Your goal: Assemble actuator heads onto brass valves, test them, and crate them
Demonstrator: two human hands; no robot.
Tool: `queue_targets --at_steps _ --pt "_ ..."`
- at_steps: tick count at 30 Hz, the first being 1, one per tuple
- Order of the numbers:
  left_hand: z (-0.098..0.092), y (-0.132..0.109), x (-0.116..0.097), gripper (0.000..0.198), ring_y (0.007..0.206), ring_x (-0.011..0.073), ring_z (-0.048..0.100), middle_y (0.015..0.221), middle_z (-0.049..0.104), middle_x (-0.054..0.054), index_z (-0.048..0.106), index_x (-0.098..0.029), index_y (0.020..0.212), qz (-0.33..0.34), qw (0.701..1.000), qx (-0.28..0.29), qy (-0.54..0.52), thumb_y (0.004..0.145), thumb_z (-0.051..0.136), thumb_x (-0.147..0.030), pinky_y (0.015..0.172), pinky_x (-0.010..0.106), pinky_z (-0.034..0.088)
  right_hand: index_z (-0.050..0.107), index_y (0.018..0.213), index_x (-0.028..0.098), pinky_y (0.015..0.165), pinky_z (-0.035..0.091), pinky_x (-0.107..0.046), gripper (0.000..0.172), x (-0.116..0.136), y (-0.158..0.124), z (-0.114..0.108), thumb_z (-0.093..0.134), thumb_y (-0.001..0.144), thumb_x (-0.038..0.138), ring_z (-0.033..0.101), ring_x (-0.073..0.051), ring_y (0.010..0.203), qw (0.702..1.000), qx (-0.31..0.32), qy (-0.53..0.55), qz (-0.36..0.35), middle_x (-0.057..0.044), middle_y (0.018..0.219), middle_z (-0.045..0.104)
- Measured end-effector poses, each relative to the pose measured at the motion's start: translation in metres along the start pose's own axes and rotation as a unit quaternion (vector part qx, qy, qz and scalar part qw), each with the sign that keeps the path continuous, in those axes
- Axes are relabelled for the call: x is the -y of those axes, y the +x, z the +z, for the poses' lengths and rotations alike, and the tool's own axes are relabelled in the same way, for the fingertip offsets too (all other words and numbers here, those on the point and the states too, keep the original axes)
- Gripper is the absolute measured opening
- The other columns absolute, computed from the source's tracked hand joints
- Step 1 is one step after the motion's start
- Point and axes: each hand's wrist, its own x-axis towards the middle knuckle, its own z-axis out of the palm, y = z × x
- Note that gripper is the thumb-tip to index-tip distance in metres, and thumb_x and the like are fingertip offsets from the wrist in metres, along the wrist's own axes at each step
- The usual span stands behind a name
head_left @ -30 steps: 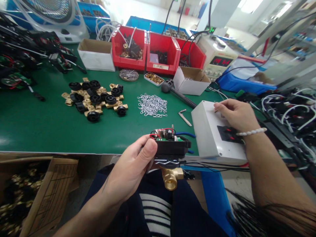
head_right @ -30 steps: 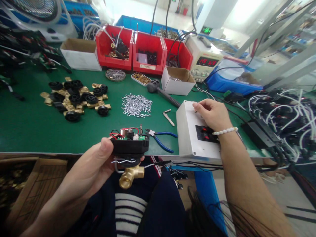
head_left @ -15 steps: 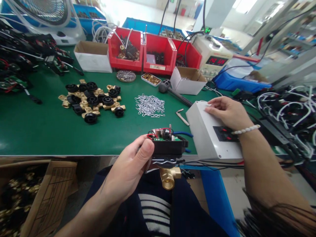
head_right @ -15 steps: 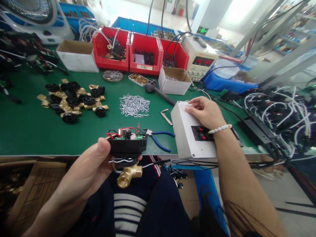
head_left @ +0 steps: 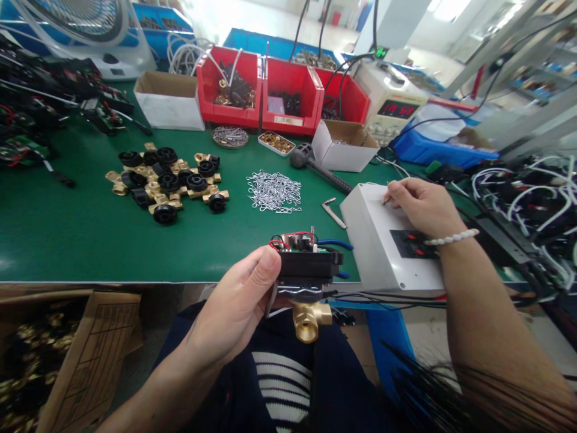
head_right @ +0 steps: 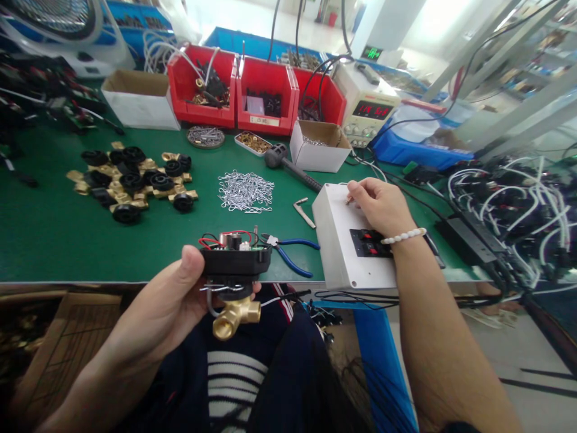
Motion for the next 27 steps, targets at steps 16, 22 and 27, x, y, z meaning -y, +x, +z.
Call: queue_targets --at_steps 16,22,27 --pt "-0.0026 0.0033 0.0001 0.054 0.092 0.0235 0.072 0.105 0.073 0.012 0.065 -0.015 0.121 -0.032 0.999 0.007 -0.026 0.087 0.060 -0.057 0.071 0.025 0.058 0.061 0.067 0.020 0.065 0.041 -0.030 0.057 -0.0086 0.0027 0.0020 0.050 0.079 0.075 0.056 -0.017 0.062 1.000 -0.001 0.011 -0.027 -0.003 0.066 0.060" --pt "-0.0044 0.0028 0.0003 0.054 0.092 0.0250 0.073 0.102 0.074 0.013 0.066 -0.014 0.122 -0.032 0.999 0.015 -0.032 0.088 0.060 -0.056 0.077 0.030 0.059 0.060 0.068 0.020 0.066 0.041 -0.030 0.053 -0.0088 0.0032 0.0012 0.051 0.082 0.070 0.057 -0.017 0.063 1.000 0.001 0.009 -0.024 -0.003 0.066 0.060" --pt "-0.0057 0.0030 0.0014 0.047 0.091 0.0242 0.073 0.100 0.075 0.011 0.071 -0.015 0.111 -0.027 0.998 0.024 -0.045 0.089 0.059 -0.054 0.078 0.030 0.059 0.061 0.067 0.020 0.066 0.041 -0.030 0.043 -0.0064 0.0021 0.0013 0.053 0.088 0.056 0.056 -0.017 0.062 1.000 0.001 0.008 -0.019 -0.003 0.066 0.060"
